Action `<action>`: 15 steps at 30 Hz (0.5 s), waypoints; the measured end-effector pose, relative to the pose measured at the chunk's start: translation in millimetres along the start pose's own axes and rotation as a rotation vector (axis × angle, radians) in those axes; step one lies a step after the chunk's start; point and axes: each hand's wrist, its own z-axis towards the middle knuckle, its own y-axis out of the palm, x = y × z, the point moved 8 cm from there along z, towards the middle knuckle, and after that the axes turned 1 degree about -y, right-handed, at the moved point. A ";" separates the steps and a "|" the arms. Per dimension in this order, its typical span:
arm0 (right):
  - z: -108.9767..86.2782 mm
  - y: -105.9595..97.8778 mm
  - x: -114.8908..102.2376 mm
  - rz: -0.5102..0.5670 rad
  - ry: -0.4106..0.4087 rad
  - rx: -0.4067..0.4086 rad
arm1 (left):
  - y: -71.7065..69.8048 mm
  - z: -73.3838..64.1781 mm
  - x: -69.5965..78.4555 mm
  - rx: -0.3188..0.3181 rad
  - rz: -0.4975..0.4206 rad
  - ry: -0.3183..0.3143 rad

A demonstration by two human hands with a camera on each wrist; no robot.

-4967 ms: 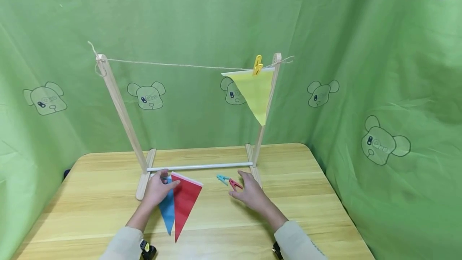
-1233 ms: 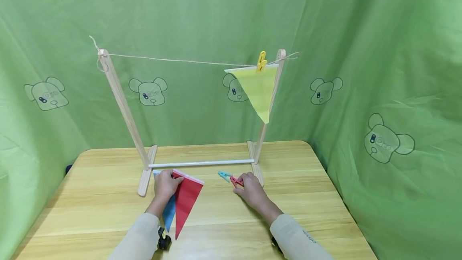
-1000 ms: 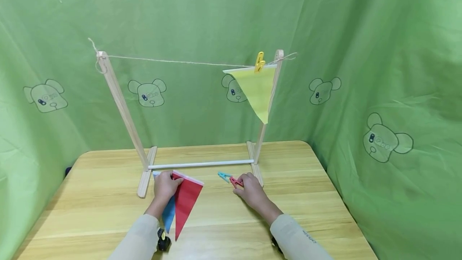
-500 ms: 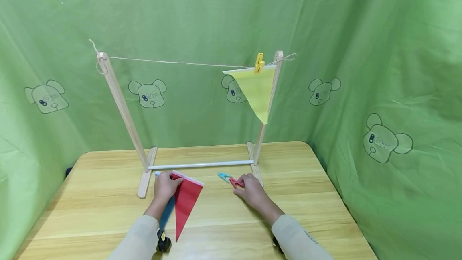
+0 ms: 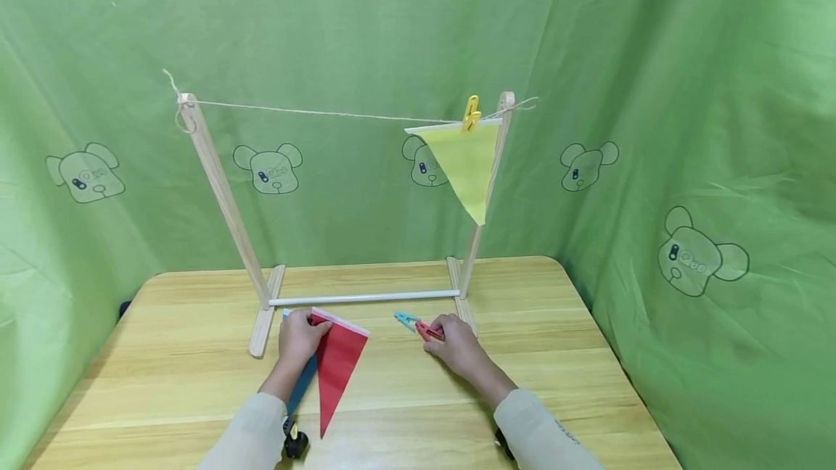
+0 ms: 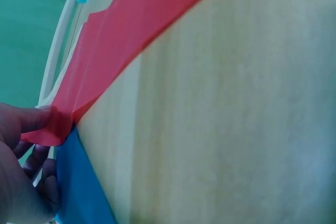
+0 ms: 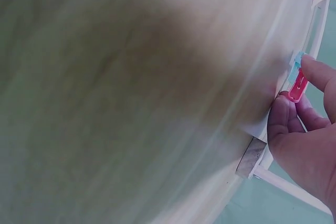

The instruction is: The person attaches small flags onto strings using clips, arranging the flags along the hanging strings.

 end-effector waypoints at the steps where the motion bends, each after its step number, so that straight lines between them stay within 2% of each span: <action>1: 0.0 -0.4 0.3 0.002 0.001 0.003 | -0.2 -0.2 0.3 -0.001 -0.001 -0.001; 9: -1.1 -1.7 -1.1 0.024 -0.010 0.009 | -3.1 -1.2 2.1 0.007 -0.010 0.003; 15: -2.0 -2.4 -2.5 0.043 -0.013 0.013 | -3.4 -1.1 5.7 -0.003 -0.058 0.018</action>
